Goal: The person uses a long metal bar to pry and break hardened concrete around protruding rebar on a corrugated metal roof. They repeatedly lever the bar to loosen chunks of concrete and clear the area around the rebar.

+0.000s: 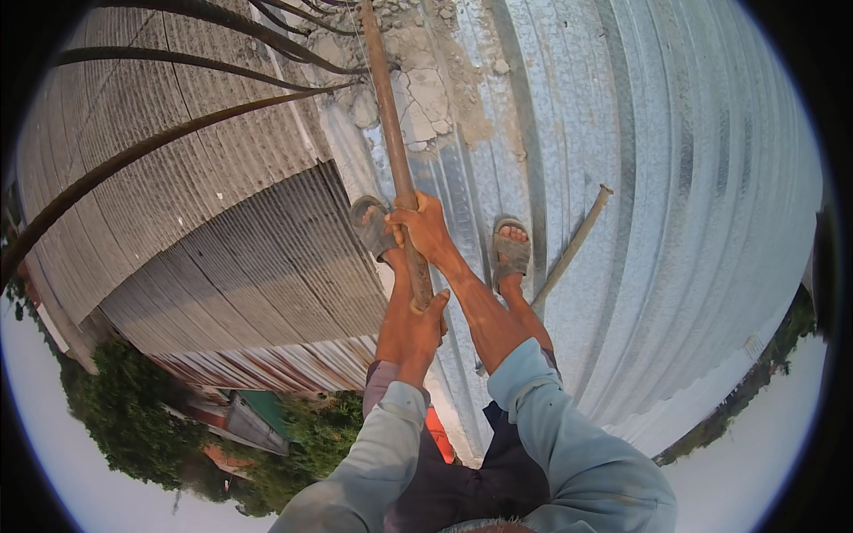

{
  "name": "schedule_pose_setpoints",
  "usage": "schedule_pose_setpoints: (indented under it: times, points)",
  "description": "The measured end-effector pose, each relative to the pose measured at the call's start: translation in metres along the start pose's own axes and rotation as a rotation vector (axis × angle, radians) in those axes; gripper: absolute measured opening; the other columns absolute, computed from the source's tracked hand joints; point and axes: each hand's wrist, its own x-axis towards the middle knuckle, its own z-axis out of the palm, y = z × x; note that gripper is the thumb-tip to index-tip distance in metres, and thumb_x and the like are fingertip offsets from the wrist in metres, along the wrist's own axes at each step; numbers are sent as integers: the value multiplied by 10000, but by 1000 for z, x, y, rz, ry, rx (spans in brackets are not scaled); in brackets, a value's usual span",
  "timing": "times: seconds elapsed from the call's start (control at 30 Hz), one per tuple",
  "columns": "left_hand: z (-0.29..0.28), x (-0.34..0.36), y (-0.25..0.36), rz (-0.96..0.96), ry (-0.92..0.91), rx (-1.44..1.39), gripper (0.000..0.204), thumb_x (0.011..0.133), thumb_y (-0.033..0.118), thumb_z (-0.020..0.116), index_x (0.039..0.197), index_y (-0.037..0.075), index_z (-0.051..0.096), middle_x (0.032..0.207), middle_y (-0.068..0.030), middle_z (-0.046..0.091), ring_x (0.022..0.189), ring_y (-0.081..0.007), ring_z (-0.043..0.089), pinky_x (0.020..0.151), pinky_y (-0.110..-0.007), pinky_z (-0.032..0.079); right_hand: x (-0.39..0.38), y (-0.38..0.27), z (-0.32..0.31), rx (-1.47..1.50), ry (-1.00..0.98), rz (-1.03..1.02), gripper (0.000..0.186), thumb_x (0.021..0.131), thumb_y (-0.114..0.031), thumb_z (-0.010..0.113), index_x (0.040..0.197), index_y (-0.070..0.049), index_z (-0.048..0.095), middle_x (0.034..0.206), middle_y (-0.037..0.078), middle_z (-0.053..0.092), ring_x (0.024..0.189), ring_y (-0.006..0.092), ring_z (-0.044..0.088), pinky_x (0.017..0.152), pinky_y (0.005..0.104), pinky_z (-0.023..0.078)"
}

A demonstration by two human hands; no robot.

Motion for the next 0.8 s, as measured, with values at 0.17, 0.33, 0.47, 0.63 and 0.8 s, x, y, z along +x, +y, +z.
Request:
schedule_pose_setpoints:
  times: [0.17, 0.33, 0.47, 0.63, 0.8]
  points:
    - [-9, 2, 38, -27, 36, 33, 271, 897, 299, 684, 835, 65, 561, 566, 15, 468, 434, -93, 444, 385, -275, 339, 12, -10, 12, 35, 37, 23, 215, 802, -14, 680, 938, 44, 524, 616, 95, 576, 450, 157, 546, 429, 317, 456]
    - [-28, 49, 15, -23, 15, 23, 268, 910, 255, 640, 741, 74, 537, 567, -8, 498, 431, -109, 455, 393, -276, 349, 34, 6, 23, 83, 42, -38, 221, 775, -27, 704, 901, 37, 534, 621, 93, 579, 429, 143, 524, 402, 316, 426]
    - [-41, 82, -4, 33, -31, -52, 343, 889, 291, 701, 680, 68, 545, 553, -19, 503, 423, -123, 468, 407, -289, 372, 51, 23, 28, 58, 66, -52, 231, 769, -36, 702, 914, 46, 542, 611, 85, 570, 437, 137, 524, 406, 310, 417]
    - [-56, 100, -12, 37, -75, -104, 362, 872, 318, 743, 685, 63, 566, 559, -18, 510, 430, -127, 484, 421, -291, 387, 61, 32, 34, 49, 78, 0, 223, 770, -37, 701, 911, 42, 547, 617, 82, 573, 442, 133, 526, 413, 304, 410]
    - [-73, 91, 9, -78, -125, -133, 284, 880, 297, 704, 810, 65, 554, 628, -31, 534, 483, -149, 522, 438, -288, 416, 64, 39, 45, 99, 55, 27, 210, 783, -19, 690, 923, 32, 544, 637, 83, 577, 451, 135, 533, 426, 300, 416]
